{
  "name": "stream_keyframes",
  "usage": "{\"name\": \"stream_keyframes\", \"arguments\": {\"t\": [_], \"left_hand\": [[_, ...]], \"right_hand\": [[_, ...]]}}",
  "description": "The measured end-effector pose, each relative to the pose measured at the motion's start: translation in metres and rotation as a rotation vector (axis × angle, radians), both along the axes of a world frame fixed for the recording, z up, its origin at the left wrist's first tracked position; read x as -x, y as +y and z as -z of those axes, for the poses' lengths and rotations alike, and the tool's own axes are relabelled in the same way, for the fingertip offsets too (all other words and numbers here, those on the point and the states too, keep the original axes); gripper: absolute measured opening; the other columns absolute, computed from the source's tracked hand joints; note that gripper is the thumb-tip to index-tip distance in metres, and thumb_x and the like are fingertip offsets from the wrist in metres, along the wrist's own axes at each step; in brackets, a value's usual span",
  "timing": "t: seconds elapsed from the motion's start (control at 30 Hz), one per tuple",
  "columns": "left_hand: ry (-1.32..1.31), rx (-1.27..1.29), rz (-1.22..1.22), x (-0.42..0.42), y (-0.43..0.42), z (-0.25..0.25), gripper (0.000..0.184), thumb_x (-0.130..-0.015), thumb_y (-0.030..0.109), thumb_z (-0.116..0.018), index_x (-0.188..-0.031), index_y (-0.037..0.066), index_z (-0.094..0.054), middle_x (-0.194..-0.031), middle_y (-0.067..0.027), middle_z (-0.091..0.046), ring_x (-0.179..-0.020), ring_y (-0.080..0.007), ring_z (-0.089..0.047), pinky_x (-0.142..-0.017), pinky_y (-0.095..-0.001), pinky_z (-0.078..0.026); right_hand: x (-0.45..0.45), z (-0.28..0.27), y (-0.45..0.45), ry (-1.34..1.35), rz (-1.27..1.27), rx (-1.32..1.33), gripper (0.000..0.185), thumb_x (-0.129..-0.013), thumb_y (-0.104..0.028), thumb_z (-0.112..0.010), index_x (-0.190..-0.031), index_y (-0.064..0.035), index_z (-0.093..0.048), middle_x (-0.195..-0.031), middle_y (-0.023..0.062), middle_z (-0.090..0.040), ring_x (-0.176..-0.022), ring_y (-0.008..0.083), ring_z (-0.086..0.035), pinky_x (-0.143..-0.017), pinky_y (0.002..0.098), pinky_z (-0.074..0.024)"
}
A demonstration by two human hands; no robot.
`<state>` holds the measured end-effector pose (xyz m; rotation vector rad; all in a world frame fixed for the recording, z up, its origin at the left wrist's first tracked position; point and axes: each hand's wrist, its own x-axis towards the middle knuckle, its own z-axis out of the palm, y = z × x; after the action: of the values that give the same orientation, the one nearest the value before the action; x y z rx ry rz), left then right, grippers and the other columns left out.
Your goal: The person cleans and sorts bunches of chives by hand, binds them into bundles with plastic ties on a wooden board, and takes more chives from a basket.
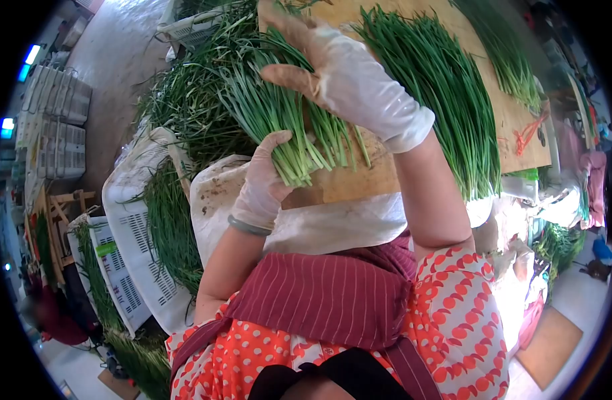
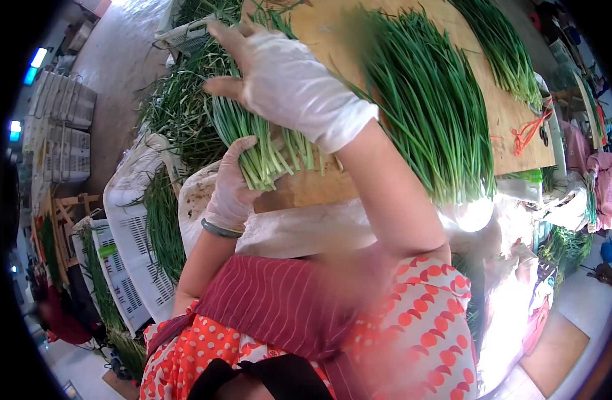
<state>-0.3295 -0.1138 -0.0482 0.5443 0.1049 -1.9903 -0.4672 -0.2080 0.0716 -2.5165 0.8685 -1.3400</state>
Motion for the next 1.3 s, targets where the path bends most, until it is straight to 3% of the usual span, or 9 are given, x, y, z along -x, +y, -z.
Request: {"name": "stream_keyframes", "arguments": {"t": [0.13,0.23,0.5,0.63,0.77,0.8,1.0,1.23,1.3], "left_hand": [[-0.075,-0.003,-0.031,0.003,-0.002,0.004,0.029,-0.082,0.016,-0.052,-0.107,0.001,-0.052,-0.117,-0.0225,-0.054,-0.108,-0.0419,-0.052,-0.092,-0.0571,-0.043],[-0.075,0.012,-0.023,-0.001,-0.003,0.014,0.035,-0.081,0.017,-0.051,-0.112,0.000,-0.050,-0.121,-0.0239,-0.051,-0.114,-0.0434,-0.047,-0.097,-0.0587,-0.037],[0.125,0.026,0.021,0.006,-0.003,-0.005,0.050,-0.082,0.017,-0.049,-0.126,-0.006,-0.040,-0.127,-0.0244,-0.047,-0.121,-0.0419,-0.041,-0.104,-0.0555,-0.029],[0.078,0.001,0.037,0.004,-0.004,-0.002,0.048,-0.082,0.015,-0.047,-0.124,-0.007,-0.040,-0.117,-0.0237,-0.054,-0.105,-0.0385,-0.054,-0.089,-0.0491,-0.046],[-0.007,-0.013,0.026,0.004,-0.004,-0.006,0.039,-0.081,0.008,-0.049,-0.118,-0.004,-0.046,-0.114,-0.0215,-0.057,-0.085,-0.0332,-0.060,-0.074,-0.0438,-0.053],[-0.008,-0.007,0.023,0.003,-0.005,-0.007,0.039,-0.081,0.008,-0.049,-0.118,-0.004,-0.046,-0.114,-0.0215,-0.057,-0.085,-0.0332,-0.060,-0.074,-0.0438,-0.053],[-0.097,-0.009,0.034,0.000,-0.002,-0.011,0.024,-0.086,0.012,-0.054,-0.107,0.001,-0.052,-0.103,-0.0139,-0.060,-0.075,-0.0260,-0.059,-0.062,-0.0391,-0.052],[-0.089,0.063,0.051,-0.013,0.003,-0.013,0.014,-0.089,0.011,-0.053,-0.098,0.001,-0.055,-0.083,-0.0063,-0.056,-0.069,-0.0177,-0.054,-0.066,-0.0347,-0.050],[-0.156,0.118,-0.097,-0.019,0.008,-0.021,0.014,-0.088,0.009,-0.053,-0.099,0.001,-0.055,-0.084,-0.0060,-0.058,-0.072,-0.0161,-0.057,-0.069,-0.0363,-0.052]], "right_hand": [[0.032,0.013,0.028,0.743,0.195,-0.680,0.032,-0.081,-0.033,-0.062,-0.098,-0.0058,-0.065,-0.087,0.0157,-0.065,-0.080,0.0318,-0.063,-0.072,0.0396,-0.0482],[0.047,0.052,0.056,0.777,0.228,-0.570,0.026,-0.078,-0.029,-0.064,-0.093,-0.0075,-0.065,-0.081,0.0144,-0.065,-0.076,0.0309,-0.063,-0.069,0.0407,-0.0484],[0.051,0.081,0.066,0.381,0.466,-0.563,0.020,-0.076,-0.024,-0.066,-0.087,-0.0080,-0.063,-0.075,0.0146,-0.064,-0.071,0.0316,-0.063,-0.062,0.0408,-0.0486],[0.062,0.064,0.060,-0.250,0.411,-0.485,0.023,-0.078,-0.031,-0.065,-0.085,-0.0090,-0.062,-0.070,0.0126,-0.063,-0.065,0.0302,-0.062,-0.058,0.0394,-0.0486],[0.074,0.075,0.058,0.450,0.648,-0.297,0.038,-0.077,-0.040,-0.066,-0.099,-0.0085,-0.060,-0.079,0.0122,-0.062,-0.066,0.0259,-0.062,-0.058,0.0366,-0.0490],[0.072,0.081,0.057,0.555,0.714,-0.298,0.063,-0.072,-0.048,-0.067,-0.116,-0.0063,-0.053,-0.090,0.0130,-0.061,-0.072,0.0254,-0.061,-0.060,0.0352,-0.0493],[0.047,0.087,0.071,0.806,0.742,-0.283,0.097,-0.062,-0.057,-0.070,-0.134,-0.0015,-0.036,-0.097,0.0131,-0.059,-0.087,0.0262,-0.058,-0.077,0.0370,-0.0442],[0.049,0.095,0.068,0.831,0.789,-0.385,0.081,-0.070,-0.051,-0.065,-0.127,0.0021,-0.042,-0.096,0.0144,-0.060,-0.082,0.0261,-0.058,-0.075,0.0382,-0.0435],[0.046,0.097,0.066,0.932,0.781,-0.384,0.054,-0.074,-0.029,-0.064,-0.116,0.0015,-0.049,-0.080,0.0094,-0.059,-0.074,0.0247,-0.061,-0.067,0.0373,-0.0466]]}}
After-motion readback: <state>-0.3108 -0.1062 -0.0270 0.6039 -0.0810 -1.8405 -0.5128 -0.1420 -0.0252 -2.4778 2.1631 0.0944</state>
